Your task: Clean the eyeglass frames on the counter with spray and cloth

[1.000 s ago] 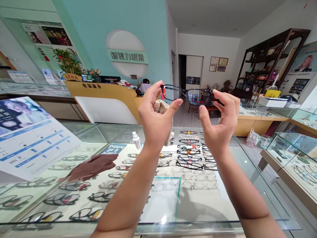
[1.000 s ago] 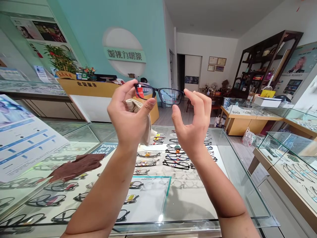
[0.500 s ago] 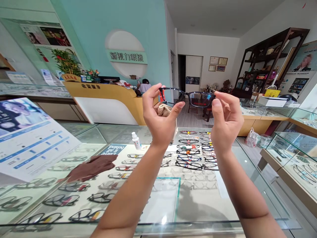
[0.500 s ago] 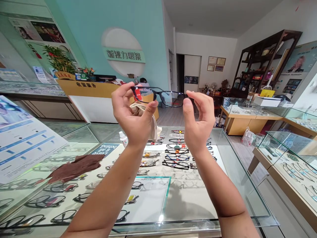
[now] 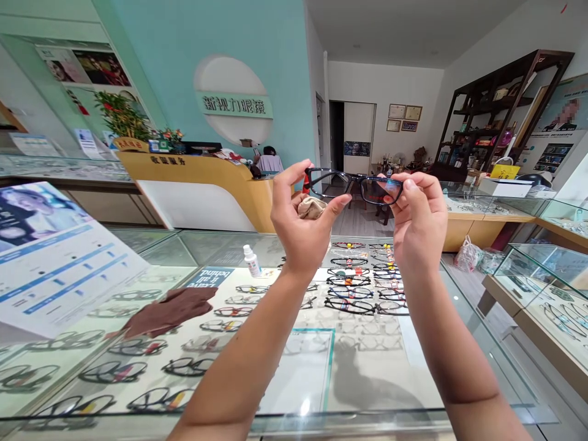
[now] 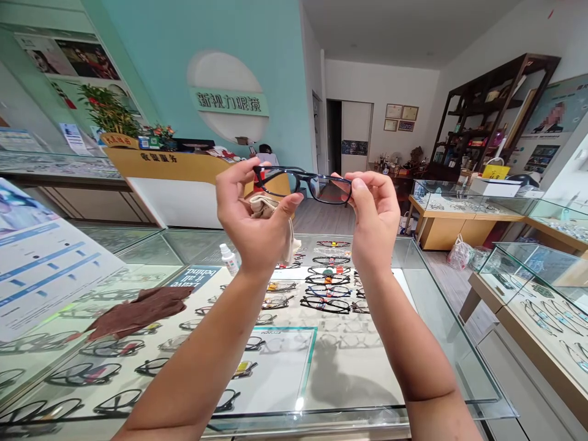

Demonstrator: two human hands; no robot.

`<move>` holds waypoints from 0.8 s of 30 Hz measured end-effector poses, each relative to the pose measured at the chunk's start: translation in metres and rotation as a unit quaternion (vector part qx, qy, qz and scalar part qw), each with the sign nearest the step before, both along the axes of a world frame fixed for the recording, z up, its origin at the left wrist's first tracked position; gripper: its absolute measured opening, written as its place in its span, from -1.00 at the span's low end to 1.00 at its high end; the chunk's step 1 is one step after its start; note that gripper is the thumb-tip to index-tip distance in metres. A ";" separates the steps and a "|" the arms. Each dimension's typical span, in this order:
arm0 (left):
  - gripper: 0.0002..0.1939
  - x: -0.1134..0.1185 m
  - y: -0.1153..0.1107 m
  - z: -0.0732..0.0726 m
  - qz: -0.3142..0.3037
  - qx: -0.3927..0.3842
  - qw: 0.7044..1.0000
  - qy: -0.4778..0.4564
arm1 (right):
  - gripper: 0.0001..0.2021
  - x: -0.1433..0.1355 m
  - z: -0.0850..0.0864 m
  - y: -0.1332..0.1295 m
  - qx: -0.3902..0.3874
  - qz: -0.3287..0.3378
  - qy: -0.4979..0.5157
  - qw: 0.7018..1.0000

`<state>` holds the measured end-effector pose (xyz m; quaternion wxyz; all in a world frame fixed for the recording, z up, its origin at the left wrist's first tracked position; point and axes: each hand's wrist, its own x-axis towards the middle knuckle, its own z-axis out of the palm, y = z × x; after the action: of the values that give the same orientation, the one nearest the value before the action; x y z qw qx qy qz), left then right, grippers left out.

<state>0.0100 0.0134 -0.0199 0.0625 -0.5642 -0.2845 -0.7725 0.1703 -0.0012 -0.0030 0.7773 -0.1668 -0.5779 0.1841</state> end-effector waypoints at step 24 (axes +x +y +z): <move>-0.23 -0.013 0.012 0.000 -0.131 -0.109 0.985 -0.006 | -0.71 0.004 -0.003 0.002 -0.024 -0.023 -0.029 0.999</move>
<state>-0.0028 0.0254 -0.0197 -0.1025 -0.5954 -0.2909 -0.7419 0.1744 0.0004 -0.0056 0.7598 -0.2037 -0.5921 0.1751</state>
